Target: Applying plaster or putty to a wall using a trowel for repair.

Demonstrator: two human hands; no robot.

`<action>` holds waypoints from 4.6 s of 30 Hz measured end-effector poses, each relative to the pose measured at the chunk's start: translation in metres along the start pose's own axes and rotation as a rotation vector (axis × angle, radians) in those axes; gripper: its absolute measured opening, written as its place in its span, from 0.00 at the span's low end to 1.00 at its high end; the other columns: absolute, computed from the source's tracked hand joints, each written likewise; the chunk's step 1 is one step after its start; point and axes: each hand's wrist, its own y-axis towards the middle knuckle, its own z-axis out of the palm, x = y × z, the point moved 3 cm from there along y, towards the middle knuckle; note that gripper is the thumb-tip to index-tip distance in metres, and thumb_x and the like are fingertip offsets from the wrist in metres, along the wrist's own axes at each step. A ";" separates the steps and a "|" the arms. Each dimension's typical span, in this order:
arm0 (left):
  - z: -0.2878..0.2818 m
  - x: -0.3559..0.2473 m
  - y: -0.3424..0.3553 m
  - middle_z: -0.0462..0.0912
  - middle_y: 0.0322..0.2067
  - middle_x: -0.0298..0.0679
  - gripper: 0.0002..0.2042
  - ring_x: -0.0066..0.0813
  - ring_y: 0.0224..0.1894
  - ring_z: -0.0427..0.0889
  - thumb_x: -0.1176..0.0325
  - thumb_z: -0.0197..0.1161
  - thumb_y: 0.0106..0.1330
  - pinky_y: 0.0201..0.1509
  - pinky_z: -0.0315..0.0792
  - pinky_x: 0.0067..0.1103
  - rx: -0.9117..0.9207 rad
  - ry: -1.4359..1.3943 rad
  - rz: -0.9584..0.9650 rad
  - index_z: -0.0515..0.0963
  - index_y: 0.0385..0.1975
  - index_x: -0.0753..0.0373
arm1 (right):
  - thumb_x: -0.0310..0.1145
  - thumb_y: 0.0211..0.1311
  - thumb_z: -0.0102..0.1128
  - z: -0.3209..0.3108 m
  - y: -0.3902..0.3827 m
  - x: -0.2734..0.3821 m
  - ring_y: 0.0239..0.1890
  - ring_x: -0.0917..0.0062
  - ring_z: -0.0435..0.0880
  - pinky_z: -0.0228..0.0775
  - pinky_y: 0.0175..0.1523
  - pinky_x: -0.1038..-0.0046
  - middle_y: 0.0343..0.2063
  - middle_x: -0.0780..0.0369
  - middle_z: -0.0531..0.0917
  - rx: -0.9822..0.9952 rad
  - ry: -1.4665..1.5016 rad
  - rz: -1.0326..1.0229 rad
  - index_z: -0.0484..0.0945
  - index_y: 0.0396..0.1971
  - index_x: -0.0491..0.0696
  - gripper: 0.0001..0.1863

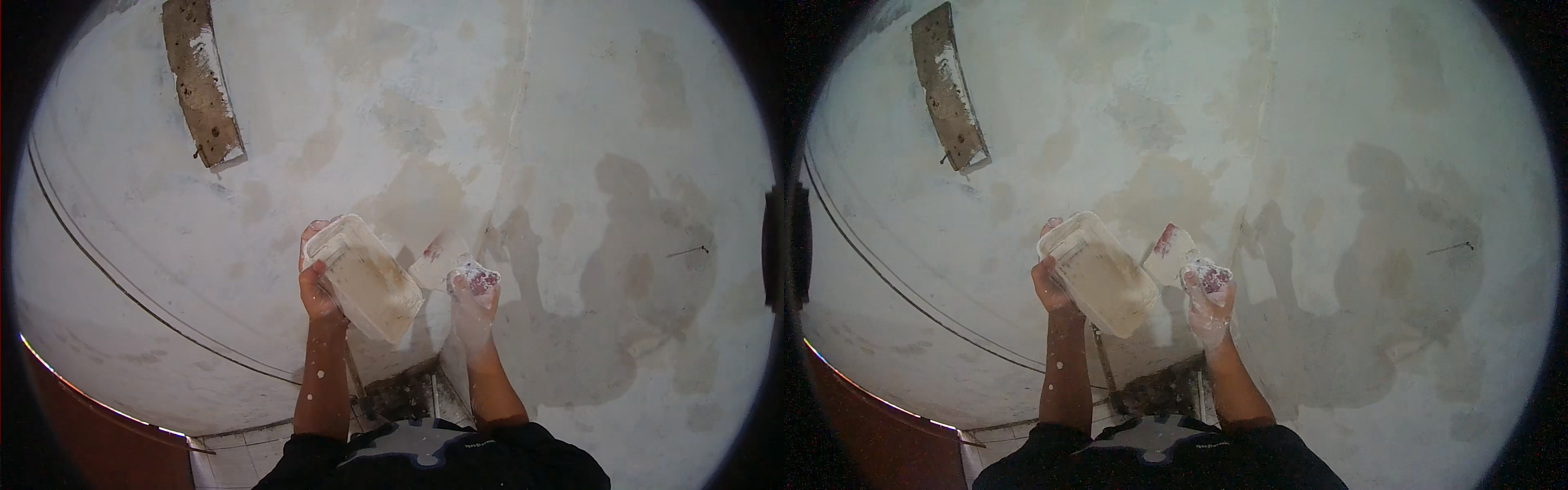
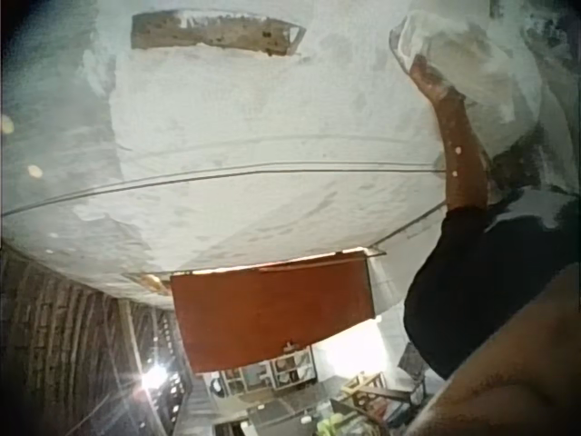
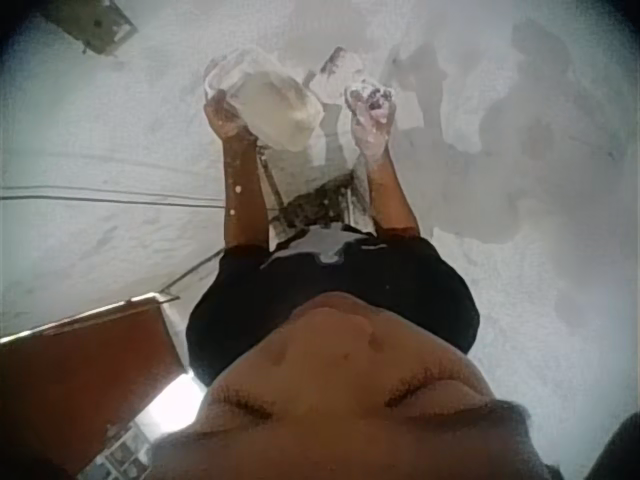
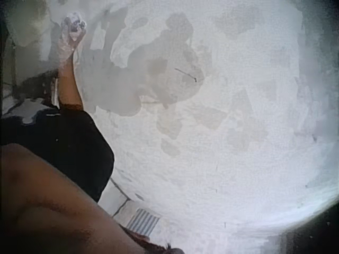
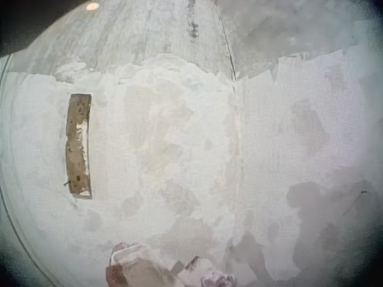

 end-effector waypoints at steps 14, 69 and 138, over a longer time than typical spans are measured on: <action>0.005 0.006 0.001 0.72 0.50 0.45 0.31 0.39 0.53 0.72 0.55 0.59 0.52 0.56 0.70 0.34 -0.153 -0.072 -0.049 0.63 0.55 0.62 | 0.35 0.61 0.62 0.014 -0.021 0.016 0.41 0.79 0.79 0.70 0.46 0.75 0.38 0.60 0.83 0.025 0.197 0.392 0.79 0.41 0.37 0.16; 0.043 0.002 -0.018 0.62 0.55 0.58 0.39 0.50 0.58 0.67 0.44 0.75 0.40 0.57 0.70 0.41 0.309 0.688 0.758 0.63 0.51 0.53 | 0.22 0.60 0.55 -0.017 -0.002 0.032 0.32 0.75 0.83 0.78 0.37 0.76 0.34 0.61 0.82 -0.201 0.806 0.929 0.76 0.37 0.38 0.07; 0.012 0.100 -0.045 0.63 0.61 0.43 0.31 0.41 0.61 0.67 0.49 0.49 0.70 0.61 0.67 0.39 -0.044 -0.102 -0.228 0.52 0.67 0.57 | 0.23 0.54 0.61 -0.041 -0.006 0.043 0.15 0.70 0.73 0.62 0.22 0.67 0.16 0.60 0.75 -0.081 -0.184 0.287 0.80 0.29 0.43 0.02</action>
